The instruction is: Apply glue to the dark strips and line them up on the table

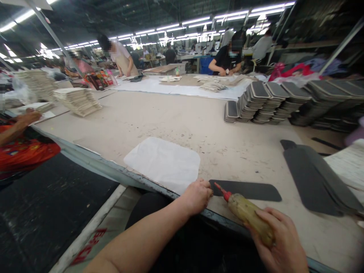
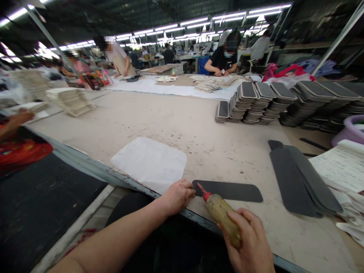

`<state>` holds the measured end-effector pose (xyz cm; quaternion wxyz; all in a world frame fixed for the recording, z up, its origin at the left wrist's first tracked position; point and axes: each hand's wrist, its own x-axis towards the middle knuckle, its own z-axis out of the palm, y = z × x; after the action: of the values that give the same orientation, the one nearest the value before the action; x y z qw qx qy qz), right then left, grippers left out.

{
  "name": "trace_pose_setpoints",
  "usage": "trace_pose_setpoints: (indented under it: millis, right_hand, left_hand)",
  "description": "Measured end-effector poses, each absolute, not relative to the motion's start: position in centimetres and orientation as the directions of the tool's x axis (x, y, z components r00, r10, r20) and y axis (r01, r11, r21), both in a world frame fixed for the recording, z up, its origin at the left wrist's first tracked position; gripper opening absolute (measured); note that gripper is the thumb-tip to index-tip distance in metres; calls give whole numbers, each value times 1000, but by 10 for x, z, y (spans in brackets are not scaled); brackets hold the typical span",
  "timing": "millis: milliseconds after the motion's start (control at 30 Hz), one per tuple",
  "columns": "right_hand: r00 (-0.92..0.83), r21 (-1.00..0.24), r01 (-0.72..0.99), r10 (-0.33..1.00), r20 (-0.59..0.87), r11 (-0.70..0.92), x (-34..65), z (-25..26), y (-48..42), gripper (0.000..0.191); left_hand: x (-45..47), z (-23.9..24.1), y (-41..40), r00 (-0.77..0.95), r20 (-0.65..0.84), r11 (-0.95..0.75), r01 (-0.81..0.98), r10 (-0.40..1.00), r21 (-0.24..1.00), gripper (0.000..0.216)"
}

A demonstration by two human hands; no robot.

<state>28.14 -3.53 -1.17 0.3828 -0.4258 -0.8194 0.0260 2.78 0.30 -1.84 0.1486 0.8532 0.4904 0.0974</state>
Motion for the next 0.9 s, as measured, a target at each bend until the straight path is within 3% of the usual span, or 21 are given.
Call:
trace_pose_setpoints:
  millis: [367,567,900]
  right_hand:
    - [-424,-348,666,718,551,660,277,-18,-37,32]
    - [-478,-346,633,701,529,692,277,-15,-40,40]
    - [-407,-250,767,750,522,591,300,-4,-42,39]
  left_hand:
    - [28,-20,4,509,26,-489,809,860,326,27]
    - [29,-14,3,479,16,-456,825,878,335,27]
    - [29,-18,3,449,35,-432,832,893,347,26]
